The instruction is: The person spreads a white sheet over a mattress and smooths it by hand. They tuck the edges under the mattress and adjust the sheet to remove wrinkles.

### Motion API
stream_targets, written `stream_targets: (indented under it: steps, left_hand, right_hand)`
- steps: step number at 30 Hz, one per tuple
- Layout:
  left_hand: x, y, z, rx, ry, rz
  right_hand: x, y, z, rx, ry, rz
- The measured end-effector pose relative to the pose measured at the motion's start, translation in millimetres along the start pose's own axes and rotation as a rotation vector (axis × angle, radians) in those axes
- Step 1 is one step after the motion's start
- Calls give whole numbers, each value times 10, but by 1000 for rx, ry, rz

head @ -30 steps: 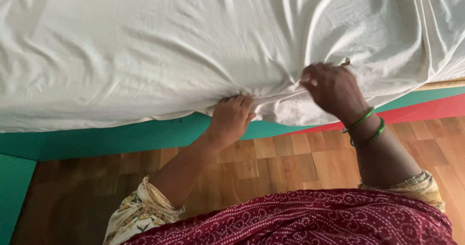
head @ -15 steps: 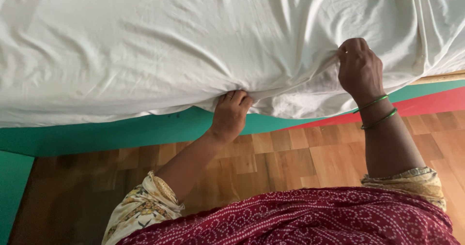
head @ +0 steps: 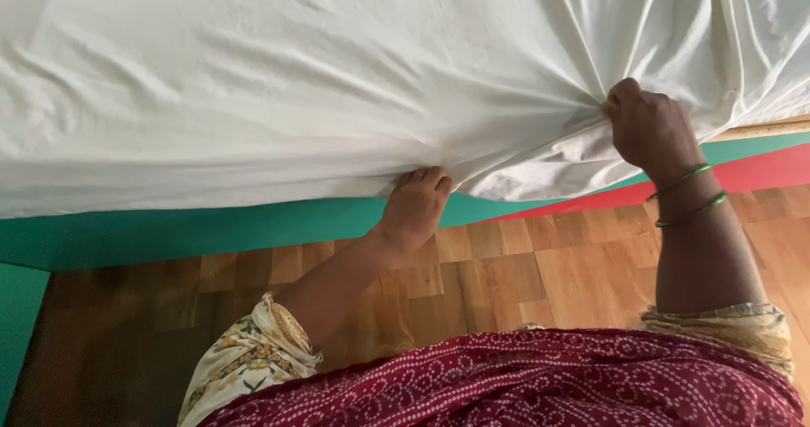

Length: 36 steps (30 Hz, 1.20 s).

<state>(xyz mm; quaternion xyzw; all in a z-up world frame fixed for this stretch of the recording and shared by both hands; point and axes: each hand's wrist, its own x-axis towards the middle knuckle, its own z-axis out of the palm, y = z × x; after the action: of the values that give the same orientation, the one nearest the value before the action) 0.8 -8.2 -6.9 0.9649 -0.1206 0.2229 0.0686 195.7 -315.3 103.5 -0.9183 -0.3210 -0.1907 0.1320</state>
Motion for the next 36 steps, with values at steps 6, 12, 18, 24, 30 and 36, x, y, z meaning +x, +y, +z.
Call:
stream_targets:
  steps: [6, 12, 18, 24, 30, 36]
  left_hand:
    - [-29, 7, 85, 80, -141, 0]
    - [-72, -87, 154, -26, -56, 16]
    - [-96, -81, -165, -250, -101, 62]
    - [-198, -639, -975, -98, 52, 358]
    - [-583, -1354, -1508, 276, 147, -54]
    - [-978, -2034, -1516, 232, 121, -222]
  right_hand:
    - [11, -191, -93, -152, -188, 126]
    - [18, -792, -163, -122, -73, 6]
    - [115, -1561, 11, 231, 68, -427]
    - [229, -2037, 195, 239, 69, -558]
    - [347, -2403, 488, 195, 44, -571]
    - [510, -2590, 538, 141, -128, -487]
